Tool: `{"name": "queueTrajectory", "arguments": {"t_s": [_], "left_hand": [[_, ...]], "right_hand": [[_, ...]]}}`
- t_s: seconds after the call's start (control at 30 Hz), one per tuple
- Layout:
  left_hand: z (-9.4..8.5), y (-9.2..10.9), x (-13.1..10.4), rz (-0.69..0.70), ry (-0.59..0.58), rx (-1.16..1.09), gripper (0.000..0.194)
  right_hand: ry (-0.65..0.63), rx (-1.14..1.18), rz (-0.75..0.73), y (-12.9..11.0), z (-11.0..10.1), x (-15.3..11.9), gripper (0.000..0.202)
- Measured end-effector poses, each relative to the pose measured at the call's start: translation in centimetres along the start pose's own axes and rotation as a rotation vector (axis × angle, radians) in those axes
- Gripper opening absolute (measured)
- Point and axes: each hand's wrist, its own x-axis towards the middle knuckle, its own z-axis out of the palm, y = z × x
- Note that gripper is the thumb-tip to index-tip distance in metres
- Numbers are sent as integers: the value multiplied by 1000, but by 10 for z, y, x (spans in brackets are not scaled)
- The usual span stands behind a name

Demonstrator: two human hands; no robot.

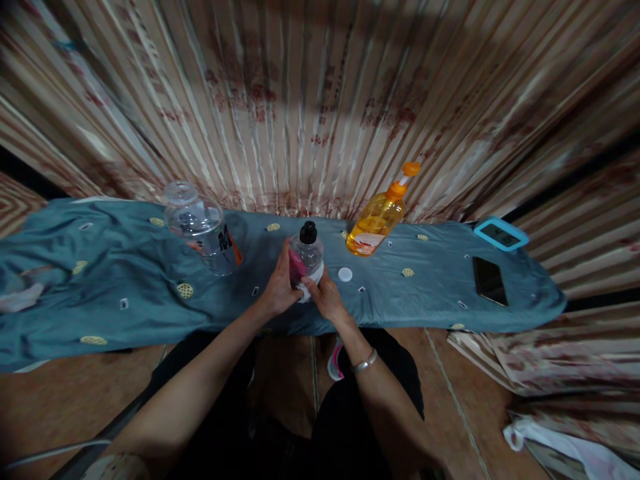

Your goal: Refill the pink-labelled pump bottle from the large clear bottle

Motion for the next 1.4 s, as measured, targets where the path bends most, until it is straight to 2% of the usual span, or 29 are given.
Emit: {"name": "queueTrajectory", "arguments": {"t_s": [0.23, 0.4, 0.53, 0.67, 0.83, 1.0, 1.1, 1.27, 1.4], "left_hand": [[5, -1, -16, 34, -2, -31, 114], [10, 3, -26, 66, -26, 27, 112], [13, 6, -33, 95, -3, 62, 108], [15, 7, -34, 119, 47, 74, 103], [15, 6, -32, 117, 75, 75, 102], [15, 6, -30, 179, 88, 74, 99], [12, 5, -27, 115, 97, 44, 91], [3, 2, -18, -55, 130, -67, 69], [-5, 5, -2, -91, 176, -58, 78]], "right_hand": [[228, 2, -86, -42, -14, 15, 55], [292, -20, -175, -59, -19, 23, 45], [341, -32, -216, -64, -16, 29, 38], [361, -38, -195, -58, -12, 32, 42], [310, 52, -127, -36, -5, 26, 57], [264, 50, -64, -12, 5, 18, 53], [244, 12, -45, -2, 9, 15, 52], [196, -28, -62, 8, 14, 10, 57], [145, -60, -90, 11, 18, 7, 72]]}}
